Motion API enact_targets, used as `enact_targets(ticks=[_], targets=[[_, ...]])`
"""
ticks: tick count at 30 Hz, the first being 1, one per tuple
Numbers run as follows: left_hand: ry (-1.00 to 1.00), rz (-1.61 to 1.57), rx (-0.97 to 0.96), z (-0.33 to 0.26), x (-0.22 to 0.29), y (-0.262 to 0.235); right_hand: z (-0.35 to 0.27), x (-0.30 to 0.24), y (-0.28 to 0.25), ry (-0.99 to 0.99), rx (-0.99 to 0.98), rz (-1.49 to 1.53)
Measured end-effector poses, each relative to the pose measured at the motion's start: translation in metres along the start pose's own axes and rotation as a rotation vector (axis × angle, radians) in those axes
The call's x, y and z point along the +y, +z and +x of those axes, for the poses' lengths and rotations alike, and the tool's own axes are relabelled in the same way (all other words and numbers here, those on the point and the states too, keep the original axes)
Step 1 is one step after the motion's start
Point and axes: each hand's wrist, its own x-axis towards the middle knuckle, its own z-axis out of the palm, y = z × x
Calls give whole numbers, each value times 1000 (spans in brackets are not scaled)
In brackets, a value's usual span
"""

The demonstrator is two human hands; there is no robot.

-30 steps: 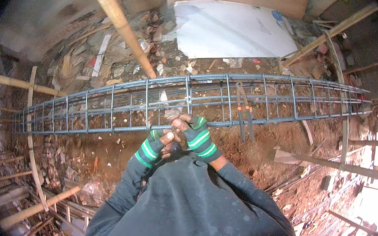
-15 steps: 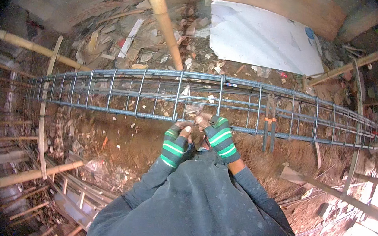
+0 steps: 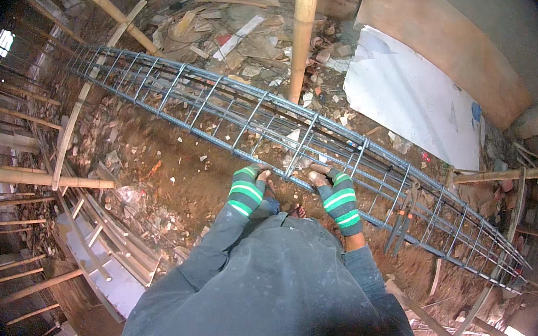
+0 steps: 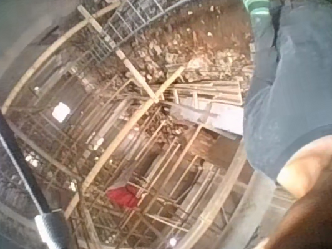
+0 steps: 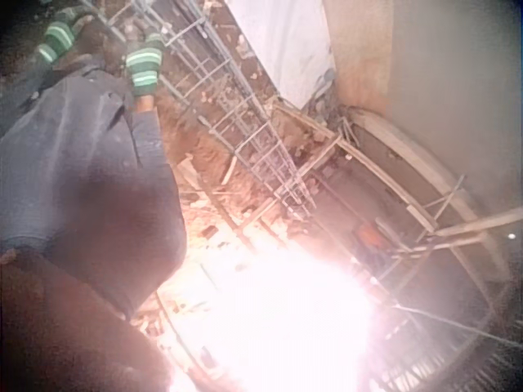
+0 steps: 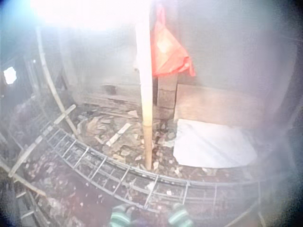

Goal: The person uses pliers to twist wire ties around intersecting rebar rods, securing a long rebar mesh grid on the ground. The person repeatedly grips the wire, twists it with the pliers, and moves along the grid to fasten multiple joints.

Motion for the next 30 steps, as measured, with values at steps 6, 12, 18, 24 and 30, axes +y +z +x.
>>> enact_targets(ticks=[6,12,18,24,30], targets=[[30,297,-75,35,2,17,20,14,0,-264,209,-439],[51,377,-166,60,1,37,63,35,1,-157,239,-775],[113,322,-143,63,-5,42,92,61,12,79,90,-785],[85,284,-223,66,-2,43,121,93,5,58,-15,-727],[0,267,-270,69,9,40,130,103,-8,124,-148,-226]])
